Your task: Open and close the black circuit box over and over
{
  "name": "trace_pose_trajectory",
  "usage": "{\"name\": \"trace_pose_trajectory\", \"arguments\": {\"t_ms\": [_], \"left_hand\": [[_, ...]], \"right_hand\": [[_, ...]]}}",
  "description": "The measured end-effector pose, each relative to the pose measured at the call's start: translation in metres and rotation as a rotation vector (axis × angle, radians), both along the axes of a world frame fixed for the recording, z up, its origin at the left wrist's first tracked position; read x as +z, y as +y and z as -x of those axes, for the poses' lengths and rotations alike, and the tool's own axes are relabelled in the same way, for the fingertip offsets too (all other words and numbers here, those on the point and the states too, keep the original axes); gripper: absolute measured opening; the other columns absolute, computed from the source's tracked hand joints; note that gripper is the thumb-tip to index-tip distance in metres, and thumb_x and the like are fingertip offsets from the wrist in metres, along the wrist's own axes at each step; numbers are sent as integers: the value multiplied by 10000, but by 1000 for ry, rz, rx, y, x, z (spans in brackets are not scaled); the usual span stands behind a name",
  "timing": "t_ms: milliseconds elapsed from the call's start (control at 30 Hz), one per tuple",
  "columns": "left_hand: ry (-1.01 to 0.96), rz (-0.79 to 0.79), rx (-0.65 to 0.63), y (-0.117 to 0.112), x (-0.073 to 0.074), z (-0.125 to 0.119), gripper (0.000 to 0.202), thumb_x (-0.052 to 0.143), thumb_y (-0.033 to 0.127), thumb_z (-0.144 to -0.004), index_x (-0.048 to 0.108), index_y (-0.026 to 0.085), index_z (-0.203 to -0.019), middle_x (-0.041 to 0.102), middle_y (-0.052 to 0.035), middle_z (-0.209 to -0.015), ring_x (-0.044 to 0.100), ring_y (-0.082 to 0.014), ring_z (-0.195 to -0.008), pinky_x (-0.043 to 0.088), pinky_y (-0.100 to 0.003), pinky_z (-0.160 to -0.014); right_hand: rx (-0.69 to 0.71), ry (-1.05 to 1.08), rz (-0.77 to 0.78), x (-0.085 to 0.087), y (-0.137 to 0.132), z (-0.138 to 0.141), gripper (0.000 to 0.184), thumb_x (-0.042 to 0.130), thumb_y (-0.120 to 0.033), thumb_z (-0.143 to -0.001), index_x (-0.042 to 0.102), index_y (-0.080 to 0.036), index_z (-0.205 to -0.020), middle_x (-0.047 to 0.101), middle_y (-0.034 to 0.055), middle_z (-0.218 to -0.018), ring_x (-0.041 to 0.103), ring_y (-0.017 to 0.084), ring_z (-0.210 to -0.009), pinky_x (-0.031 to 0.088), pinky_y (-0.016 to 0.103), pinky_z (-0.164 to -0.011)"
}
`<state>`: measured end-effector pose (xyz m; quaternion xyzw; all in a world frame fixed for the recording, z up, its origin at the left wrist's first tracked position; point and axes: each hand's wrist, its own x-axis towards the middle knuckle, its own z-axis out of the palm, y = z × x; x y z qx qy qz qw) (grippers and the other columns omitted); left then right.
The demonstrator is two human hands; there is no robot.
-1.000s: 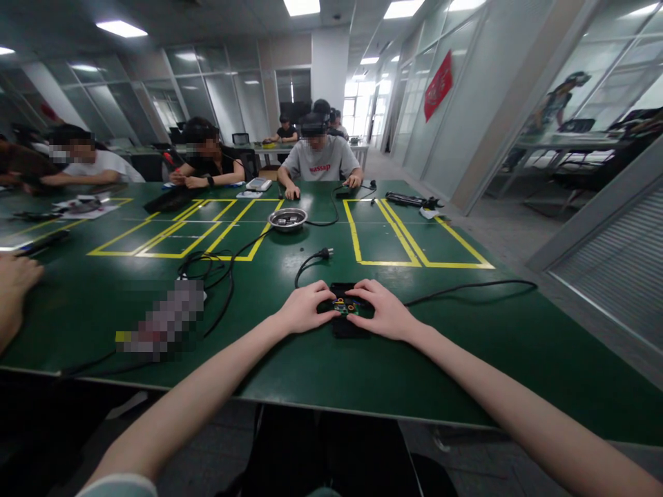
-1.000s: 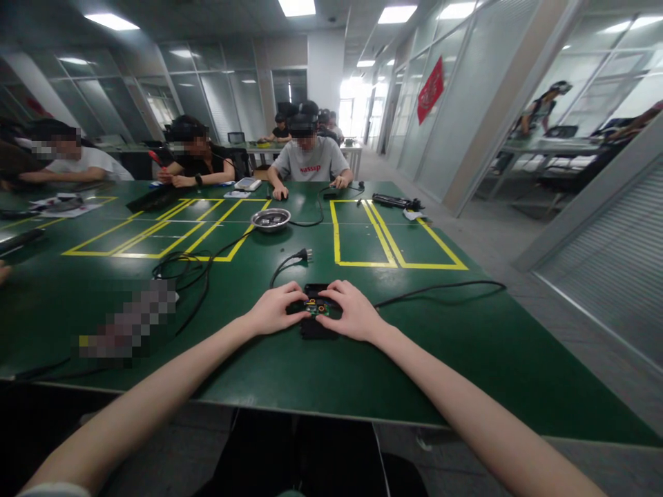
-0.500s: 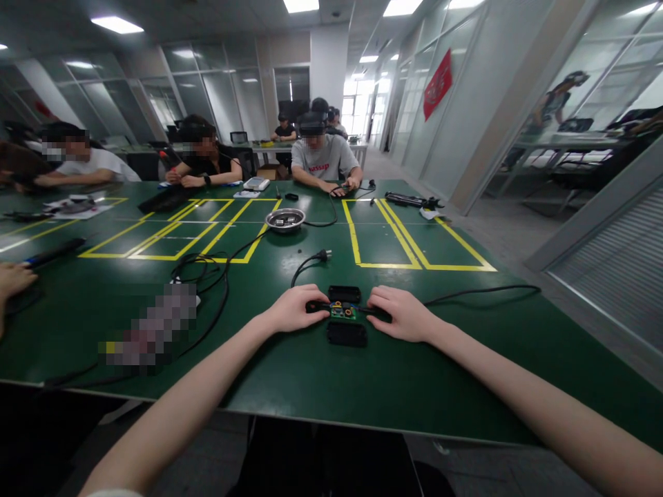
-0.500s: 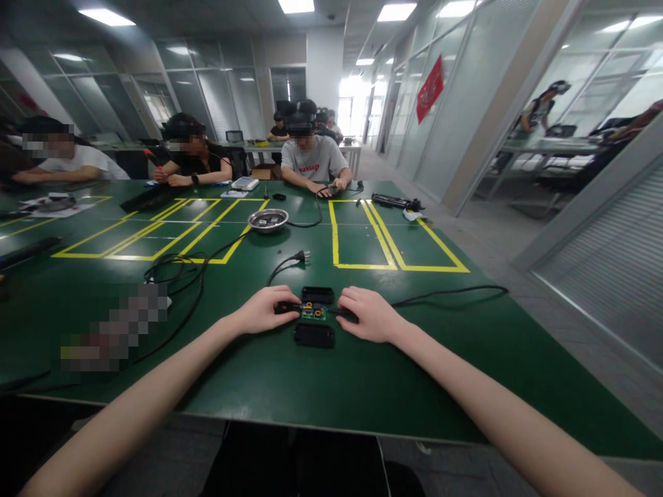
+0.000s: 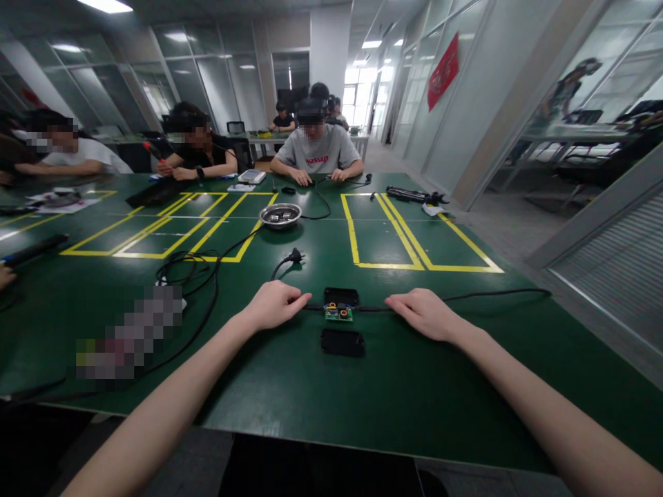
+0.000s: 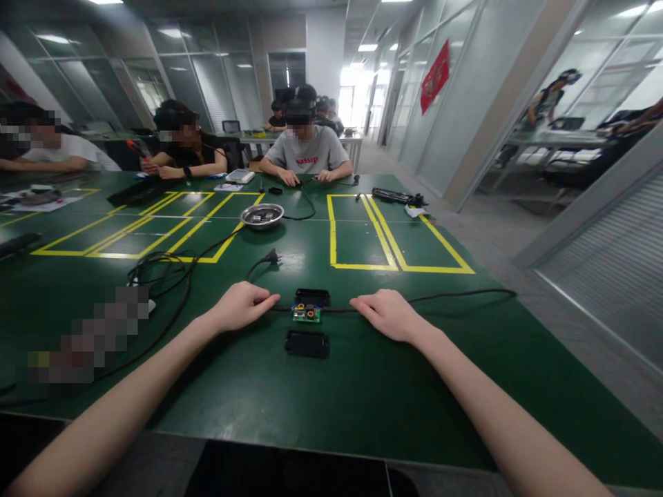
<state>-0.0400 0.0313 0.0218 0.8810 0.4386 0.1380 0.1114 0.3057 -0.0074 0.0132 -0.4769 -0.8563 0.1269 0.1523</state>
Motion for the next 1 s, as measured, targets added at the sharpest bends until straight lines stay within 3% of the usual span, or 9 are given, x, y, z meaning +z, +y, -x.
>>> {"name": "trace_pose_trajectory", "arguments": {"t_ms": [267,467,733,867,1000], "left_hand": [[-102,93,-60,-8,3,-3,510,429,426,-979,332,185,-540,277,51,-512,223,-100,-509,192,-289,-564],[-203,265,-82,-13,5,-2,521,460,478,-954,269,198,-559,217,54,-559,193,-93,-554,185,-260,-538],[-210,356,-134,-14,5,-1,499,488,454,-917,260,204,-550,192,57,-557,187,-86,-537,171,-245,-515],[-182,345,-133,-13,1,-1,500,490,454,-912,260,205,-545,192,58,-553,193,-88,-535,175,-245,-513],[-159,214,-34,-10,-2,-3,511,480,452,-925,279,196,-531,202,60,-535,207,-91,-525,177,-256,-531]], "right_hand": [[-15,121,-77,3,-9,3,588,286,-562,-1045,350,-231,-564,392,-19,-468,402,131,-423,297,304,-556],[75,190,-19,3,-12,4,586,306,-537,-1054,351,-226,-559,353,-40,-473,373,111,-415,299,288,-543],[155,155,25,1,-13,7,545,332,-491,-1052,355,-222,-578,306,-51,-507,341,102,-435,274,278,-547],[135,136,14,-1,-12,8,560,324,-520,-1048,351,-223,-573,332,-43,-507,358,109,-441,281,283,-553],[44,126,-29,-2,-9,9,584,305,-555,-1046,353,-225,-567,361,-33,-478,379,117,-430,293,289,-554]]}}
